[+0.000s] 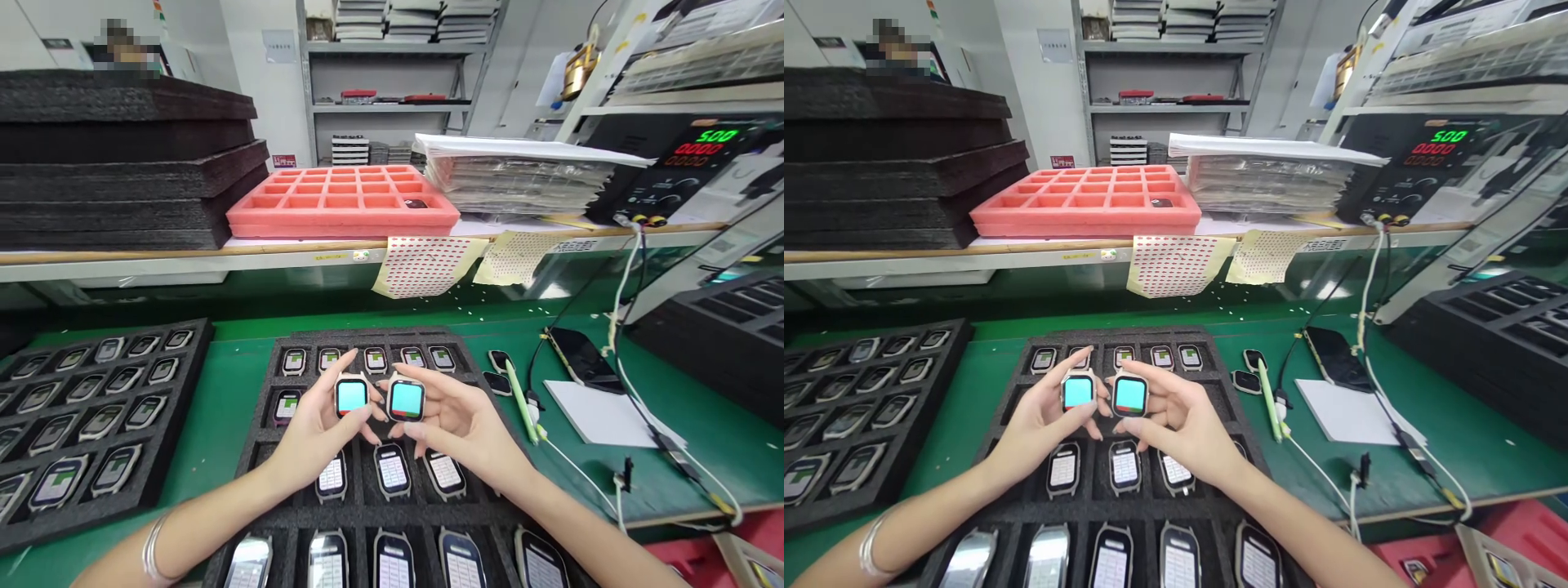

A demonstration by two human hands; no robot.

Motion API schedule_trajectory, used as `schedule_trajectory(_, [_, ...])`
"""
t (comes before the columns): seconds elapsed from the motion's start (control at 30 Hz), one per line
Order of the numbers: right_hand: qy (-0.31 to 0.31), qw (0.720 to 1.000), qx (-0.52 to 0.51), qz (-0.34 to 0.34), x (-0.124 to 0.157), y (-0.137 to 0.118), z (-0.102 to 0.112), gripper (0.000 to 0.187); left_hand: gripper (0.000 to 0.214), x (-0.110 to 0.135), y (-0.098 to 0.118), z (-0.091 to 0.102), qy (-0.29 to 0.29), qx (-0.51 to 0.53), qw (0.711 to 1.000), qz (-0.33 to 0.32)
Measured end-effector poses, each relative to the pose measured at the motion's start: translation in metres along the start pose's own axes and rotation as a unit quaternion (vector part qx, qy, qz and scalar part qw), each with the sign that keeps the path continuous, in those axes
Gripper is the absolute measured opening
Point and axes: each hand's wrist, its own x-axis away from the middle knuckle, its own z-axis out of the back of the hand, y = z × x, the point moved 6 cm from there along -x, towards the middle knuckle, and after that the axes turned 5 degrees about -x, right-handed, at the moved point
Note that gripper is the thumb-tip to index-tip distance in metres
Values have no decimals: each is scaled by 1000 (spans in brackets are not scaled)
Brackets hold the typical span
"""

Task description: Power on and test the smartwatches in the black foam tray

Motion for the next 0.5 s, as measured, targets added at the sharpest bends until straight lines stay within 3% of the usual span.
schedule_trajectory(0.1, [-12,999,33,-7,0,3,0,60,77,2,-3,-3,-13,2,1000,19])
schedule_trajectory(0.2, [-2,991,137,-1,0,2,8,57,88,6,-6,-4,-31,-4,999,31])
schedule_trajectory(0.3, [18,950,308,46,0,-3,24,51,85,6,-10,-1,-58,-50,996,40])
schedule_trajectory(0.37, [14,907,412,83,-1,-4,35,46,76,0,-9,1,-83,-165,983,12])
schedule_trajectory(0.43, [-19,865,491,100,-2,1,43,42,61,-10,-5,1,-105,-347,930,-63])
schedule_trajectory(0.5, [-63,831,545,91,-3,10,49,42,46,-20,-3,-5,-133,-514,836,-138])
